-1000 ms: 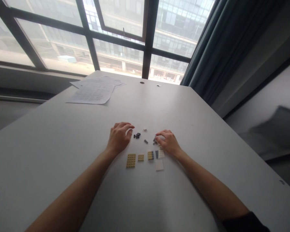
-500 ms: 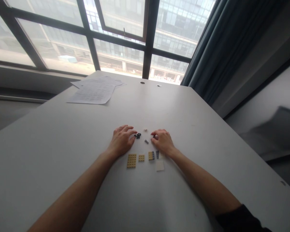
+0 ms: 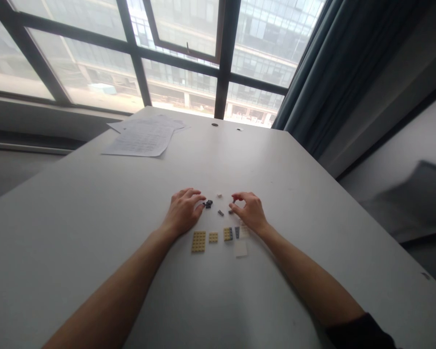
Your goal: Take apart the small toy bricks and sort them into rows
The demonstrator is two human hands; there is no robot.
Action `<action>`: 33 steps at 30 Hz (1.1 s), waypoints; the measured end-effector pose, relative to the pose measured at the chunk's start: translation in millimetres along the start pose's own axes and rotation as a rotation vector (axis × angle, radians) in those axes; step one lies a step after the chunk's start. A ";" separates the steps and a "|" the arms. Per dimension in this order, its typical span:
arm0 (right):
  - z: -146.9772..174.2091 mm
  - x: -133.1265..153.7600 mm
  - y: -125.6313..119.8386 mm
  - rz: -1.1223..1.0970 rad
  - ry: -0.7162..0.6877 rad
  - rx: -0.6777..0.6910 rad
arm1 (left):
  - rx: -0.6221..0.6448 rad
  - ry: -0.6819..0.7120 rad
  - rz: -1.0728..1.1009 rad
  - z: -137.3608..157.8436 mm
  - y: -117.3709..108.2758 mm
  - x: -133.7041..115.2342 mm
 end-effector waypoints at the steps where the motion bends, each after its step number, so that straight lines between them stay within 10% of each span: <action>1: 1.2 -0.8 -4.6 -0.029 -0.001 -0.023 | 0.000 0.000 0.000 0.0 0.1 0.1; 21: 51.5 19.8 -24.7 -0.067 -0.408 0.247 | 0.002 0.015 0.005 0.3 -0.6 -2.7; 33: 38.7 -21.8 -48.9 0.054 -0.255 0.152 | 0.004 0.015 0.019 0.5 -0.4 -1.1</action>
Point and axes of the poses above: each hand's wrist, its own z-axis away from the middle knuckle, its own y-axis out of the palm, x = y × z, the point moved 4 cm from there along -z, towards the middle knuckle, and after that the axes turned 4 degrees about -x, right-handed, at the moved point
